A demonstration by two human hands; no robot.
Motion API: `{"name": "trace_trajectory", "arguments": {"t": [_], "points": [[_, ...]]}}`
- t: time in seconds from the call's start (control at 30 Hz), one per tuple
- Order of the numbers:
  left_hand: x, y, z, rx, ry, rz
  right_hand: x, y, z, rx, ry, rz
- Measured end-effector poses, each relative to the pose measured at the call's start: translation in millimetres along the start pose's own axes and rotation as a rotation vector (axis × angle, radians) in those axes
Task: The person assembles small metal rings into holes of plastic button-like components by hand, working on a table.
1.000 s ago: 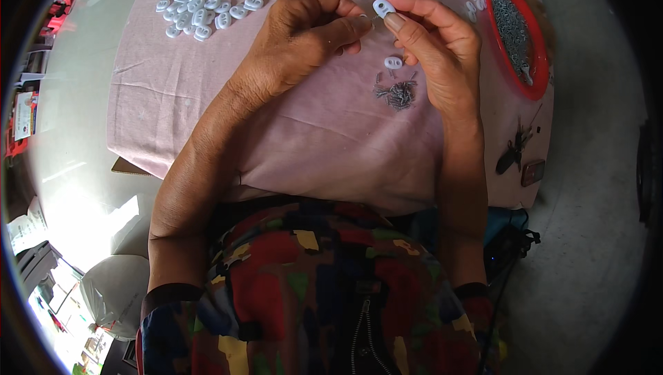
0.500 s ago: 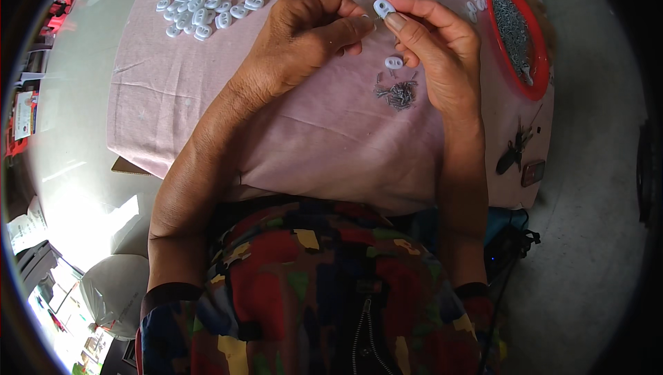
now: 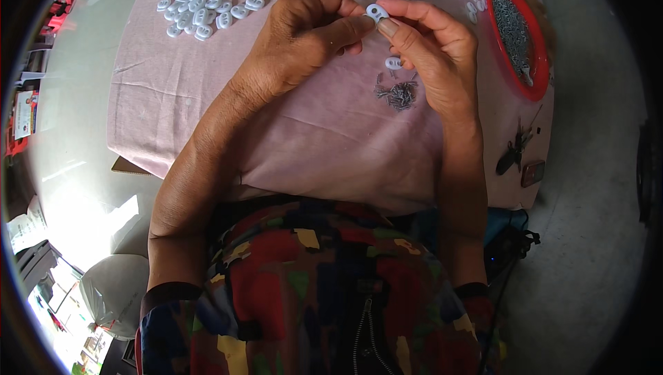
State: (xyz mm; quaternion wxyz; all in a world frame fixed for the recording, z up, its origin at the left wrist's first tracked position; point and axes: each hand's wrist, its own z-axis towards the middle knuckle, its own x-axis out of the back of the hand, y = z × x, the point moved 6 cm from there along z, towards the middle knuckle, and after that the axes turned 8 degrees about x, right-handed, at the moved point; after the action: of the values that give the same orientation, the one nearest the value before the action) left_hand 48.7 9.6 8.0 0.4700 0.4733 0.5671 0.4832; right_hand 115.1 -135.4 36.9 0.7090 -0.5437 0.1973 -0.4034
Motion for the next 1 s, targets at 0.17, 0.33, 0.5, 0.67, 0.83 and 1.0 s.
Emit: {"name": "trace_trajectory", "arguments": {"t": [0.17, 0.33, 0.5, 0.67, 0.83, 1.0], "points": [[-1.2, -0.4, 1.4, -0.090, -0.009, -0.035, 0.8, -4.8, -0.5, 0.043, -0.017, 0.005], [-1.1, 8.0, -2.3, -0.072, -0.008, 0.017, -1.3, -9.7, -0.5, 0.087, -0.020, 0.003], [-1.3, 1.3, -3.9, 0.102, -0.036, -0.156, -4.3, -7.9, -1.3, 0.109, -0.005, 0.000], [-0.5, -4.4, -5.3, 0.204, -0.018, -0.255, -8.0, -3.4, -3.0, 0.126, 0.003, 0.034], [-0.9, -10.6, -5.5, 0.256, -0.042, -0.350, -10.5, -2.5, -5.9, 0.206, -0.023, -0.140], [-1.8, -15.4, -6.0, 0.284, -0.013, -0.412, -9.0, -4.9, -6.3, 0.284, -0.013, -0.268]]}}
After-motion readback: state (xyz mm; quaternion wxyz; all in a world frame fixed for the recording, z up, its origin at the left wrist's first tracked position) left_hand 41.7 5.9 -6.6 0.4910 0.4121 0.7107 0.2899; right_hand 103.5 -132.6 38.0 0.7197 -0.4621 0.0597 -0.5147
